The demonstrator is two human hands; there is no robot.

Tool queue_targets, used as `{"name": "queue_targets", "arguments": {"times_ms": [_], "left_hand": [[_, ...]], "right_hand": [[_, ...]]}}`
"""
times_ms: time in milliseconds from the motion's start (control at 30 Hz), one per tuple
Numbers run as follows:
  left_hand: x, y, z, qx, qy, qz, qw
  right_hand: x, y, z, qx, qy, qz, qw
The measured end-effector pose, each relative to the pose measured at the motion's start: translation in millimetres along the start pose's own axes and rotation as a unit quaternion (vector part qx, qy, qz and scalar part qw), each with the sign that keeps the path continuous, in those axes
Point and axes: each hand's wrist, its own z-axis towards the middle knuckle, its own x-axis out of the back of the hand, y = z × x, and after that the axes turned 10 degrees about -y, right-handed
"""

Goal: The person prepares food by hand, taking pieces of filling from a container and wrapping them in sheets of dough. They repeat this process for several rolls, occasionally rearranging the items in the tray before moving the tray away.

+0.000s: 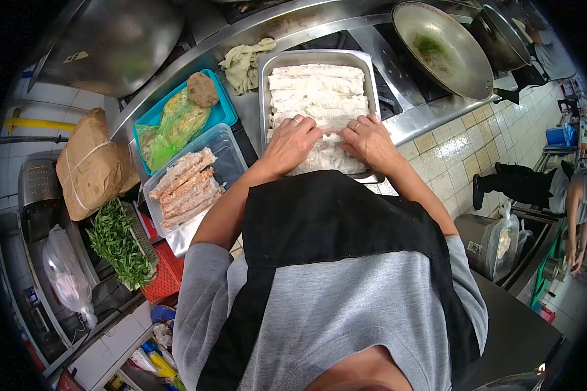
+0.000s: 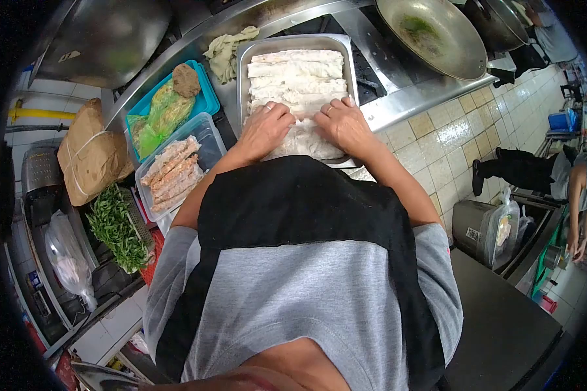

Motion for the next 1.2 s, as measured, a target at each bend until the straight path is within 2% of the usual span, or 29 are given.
{"name": "queue_targets", "arguments": {"times_ms": [133,333,533,733,833,933,1033,1133,1200], "left_hand": [[3,0,-7,-0.028,0.008,0.022,0.999],[12,-9,-23,0.0,-0.039,0.047,0.998],[23,-6,-36,-0.036,-0.021,0.009,0.999],[20,-4,-34,-0.008,-0.035,0.002,0.999],[21,-4,-33,0.024,-0.069,0.024,0.997],[36,-3,-26,0.053,-0.033,-0.054,0.997],[46,-5,-23,0.092,-0.018,-0.167,0.981],[17,-17,-21,0.148,-0.051,-0.176,0.972],[13,-22,-23,0.117,-0.045,-0.193,0.973]], "right_hand": [[2,2,-13,-0.007,-0.036,-0.02,0.999],[8,2,-21,0.003,-0.004,-0.021,1.0],[8,-1,-26,-0.012,0.002,-0.015,1.0],[-4,-25,2,-0.041,0.0,0.001,0.999],[-15,-19,10,-0.018,-0.007,-0.05,0.999],[4,-23,13,-0.027,0.014,0.01,0.999],[20,-18,14,-0.089,-0.058,0.1,0.989],[3,-14,18,-0.164,-0.112,0.169,0.965],[3,-17,17,-0.145,-0.11,0.155,0.971]]}}
